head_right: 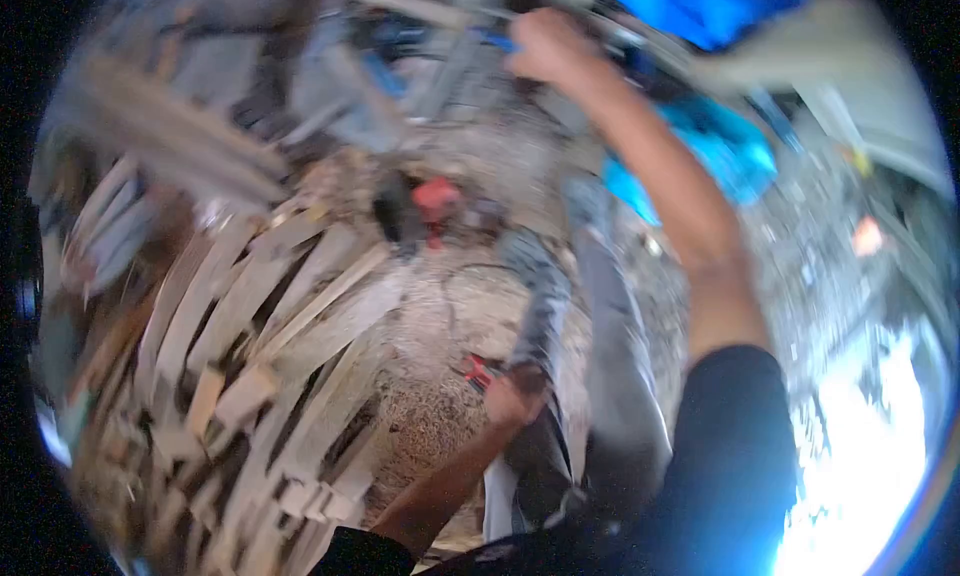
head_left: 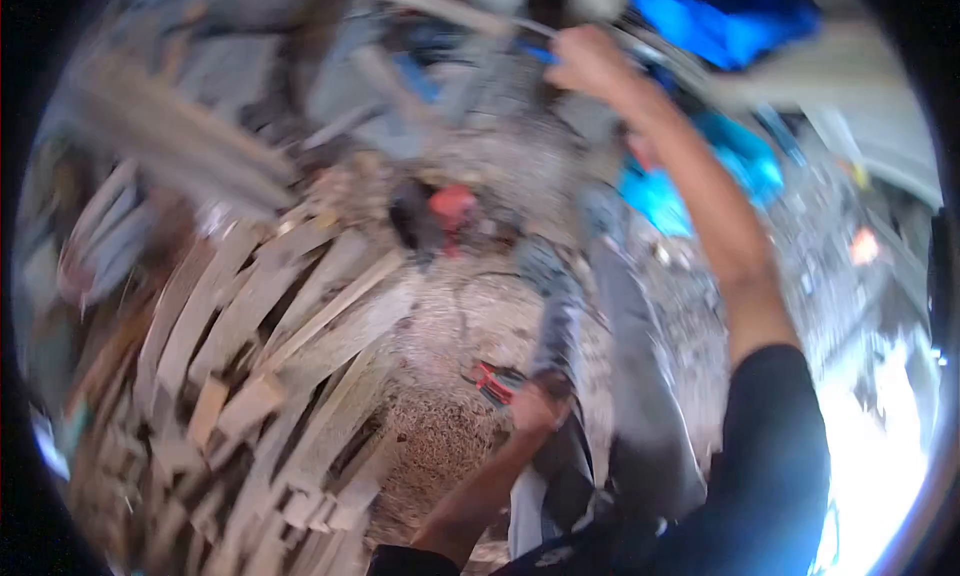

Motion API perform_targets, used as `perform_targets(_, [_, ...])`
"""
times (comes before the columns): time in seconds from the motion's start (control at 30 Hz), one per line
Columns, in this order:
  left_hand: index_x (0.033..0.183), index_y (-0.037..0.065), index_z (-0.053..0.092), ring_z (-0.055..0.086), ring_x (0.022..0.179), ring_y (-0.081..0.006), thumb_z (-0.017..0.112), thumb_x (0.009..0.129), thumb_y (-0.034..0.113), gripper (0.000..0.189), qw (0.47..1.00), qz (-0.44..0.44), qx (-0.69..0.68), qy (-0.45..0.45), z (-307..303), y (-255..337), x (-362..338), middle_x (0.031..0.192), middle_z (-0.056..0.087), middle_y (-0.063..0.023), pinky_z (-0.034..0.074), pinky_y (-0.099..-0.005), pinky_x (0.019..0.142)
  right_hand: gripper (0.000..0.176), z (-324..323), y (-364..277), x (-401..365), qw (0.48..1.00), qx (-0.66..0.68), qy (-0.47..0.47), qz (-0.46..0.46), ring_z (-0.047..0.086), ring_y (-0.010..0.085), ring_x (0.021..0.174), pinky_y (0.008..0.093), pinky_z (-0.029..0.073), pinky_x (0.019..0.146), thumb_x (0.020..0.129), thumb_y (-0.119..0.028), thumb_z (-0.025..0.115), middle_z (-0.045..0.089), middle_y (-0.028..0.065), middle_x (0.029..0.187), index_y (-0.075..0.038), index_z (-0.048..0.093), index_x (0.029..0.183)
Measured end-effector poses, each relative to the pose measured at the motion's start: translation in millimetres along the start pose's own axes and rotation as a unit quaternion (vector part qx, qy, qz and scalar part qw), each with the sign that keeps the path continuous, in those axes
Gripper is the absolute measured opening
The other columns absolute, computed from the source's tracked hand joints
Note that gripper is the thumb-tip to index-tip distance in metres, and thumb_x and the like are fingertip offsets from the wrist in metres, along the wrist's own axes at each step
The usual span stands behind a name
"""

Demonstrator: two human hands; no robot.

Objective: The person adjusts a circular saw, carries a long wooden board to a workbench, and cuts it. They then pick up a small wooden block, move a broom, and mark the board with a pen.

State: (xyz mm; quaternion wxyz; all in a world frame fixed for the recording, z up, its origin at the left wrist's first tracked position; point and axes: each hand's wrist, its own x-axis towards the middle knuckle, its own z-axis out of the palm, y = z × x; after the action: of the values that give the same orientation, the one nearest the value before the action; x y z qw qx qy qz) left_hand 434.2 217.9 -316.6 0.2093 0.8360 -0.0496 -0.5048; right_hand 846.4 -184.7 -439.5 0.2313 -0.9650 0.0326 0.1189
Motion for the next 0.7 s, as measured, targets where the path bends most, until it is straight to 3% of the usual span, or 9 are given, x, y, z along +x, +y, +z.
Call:
perform_targets(0.07, [0.107,0.014,0.071,0.071,0.089,-0.0323,0.078,0.078,0.040,0.040,0.996,0.084,-0.007,0.025,-31.4,23.5,2.5,0.105,0.072,-0.0104,0.058,-0.0434,0.076,0.025,-5.7,-19.0,-83.2,0.991,0.053,-0.017,0.120,0.070,0.0397,0.071,0.0493,0.057,0.068,0.069,-0.027,0.075,0.068,0.0241,0.073,-0.002,0.074,0.074])
perform_targets(0.17, [0.121,0.010,0.065,0.067,0.103,-0.0372,0.077,0.080,0.038,0.051,0.999,0.043,-0.019,-0.027,-44.4,36.5,1.0,0.116,0.069,-0.0157,0.055,-0.0462,0.087,0.019,47.5,-46.9,-215.8,0.961,0.180,-0.025,0.208,0.069,0.0383,0.067,0.0494,0.055,0.065,0.068,-0.022,0.070,0.067,0.0210,0.067,-0.003,0.070,0.064])
perform_targets(0.27, [0.137,0.006,0.054,0.057,0.120,-0.0437,0.074,0.083,0.037,0.066,0.978,0.165,0.042,0.117,-68.2,62.2,-5.7,0.131,0.061,-0.0204,0.046,-0.0551,0.101,0.022,38.6,-111.4,-340.1,0.909,0.270,-0.154,0.278,0.069,0.0376,0.068,0.0482,0.056,0.064,0.073,-0.023,0.071,0.069,0.0207,0.071,-0.001,0.070,0.073])
perform_targets(0.37, [0.138,0.000,0.052,0.055,0.124,-0.0418,0.073,0.084,0.037,0.070,0.885,0.288,0.321,0.174,-89.3,99.7,-16.9,0.136,0.058,-0.0174,0.033,-0.0561,0.114,0.027,18.1,-187.9,-454.7,0.896,0.296,-0.191,0.270,0.070,0.0386,0.077,0.0487,0.057,0.072,0.075,-0.026,0.071,0.069,0.0221,0.079,-0.002,0.072,0.089])
perform_targets(0.43, [0.134,0.005,0.056,0.057,0.120,-0.0392,0.073,0.081,0.034,0.063,0.857,0.387,0.340,0.002,-96.3,103.3,-21.9,0.134,0.059,-0.0164,0.035,-0.0592,0.111,0.025,-6.9,-214.4,-491.4,0.888,0.368,-0.128,0.245,0.070,0.0381,0.083,0.0487,0.056,0.074,0.074,-0.025,0.072,0.071,0.0205,0.087,-0.005,0.071,0.087])
perform_targets(0.5, [0.123,0.012,0.064,0.065,0.106,-0.0362,0.072,0.080,0.029,0.047,0.851,0.421,0.312,-0.032,-94.7,109.1,-17.5,0.119,0.067,-0.0158,0.047,-0.0558,0.098,0.021,-25.4,-217.8,-504.8,0.871,0.422,-0.085,0.235,0.069,0.0381,0.088,0.0495,0.055,0.073,0.073,-0.024,0.074,0.071,0.0192,0.092,-0.005,0.069,0.083])
perform_targets(0.57, [0.108,0.015,0.068,0.069,0.085,-0.0334,0.071,0.080,0.023,0.029,0.877,0.338,0.308,-0.145,-86.7,102.5,-18.2,0.095,0.071,-0.0133,0.054,-0.0496,0.077,0.021,-33.0,-223.9,-522.1,0.819,0.491,-0.059,0.292,0.069,0.0381,0.089,0.0498,0.054,0.075,0.077,-0.027,0.073,0.072,0.0174,0.092,-0.007,0.068,0.083])
perform_targets(0.63, [0.102,0.014,0.069,0.069,0.072,-0.0337,0.072,0.083,0.024,0.022,0.877,0.349,0.308,-0.121,-78.2,107.3,-24.8,0.081,0.070,-0.0149,0.055,-0.0440,0.065,0.029,-40.9,-222.5,-546.1,0.818,0.486,-0.080,0.297,0.068,0.0387,0.095,0.0489,0.054,0.082,0.079,-0.029,0.073,0.072,0.0175,0.098,-0.008,0.069,0.098])
perform_targets(0.7, [0.103,0.012,0.068,0.070,0.078,-0.0323,0.073,0.086,0.030,0.025,0.906,0.296,0.276,-0.125,-71.6,111.6,-32.0,0.085,0.071,-0.0134,0.055,-0.0441,0.070,0.040,-40.6,-225.7,-577.4,0.790,0.426,0.082,0.433,0.065,0.0396,0.107,0.0467,0.051,0.093,0.082,-0.029,0.072,0.070,0.0189,0.110,-0.008,0.067,0.116])
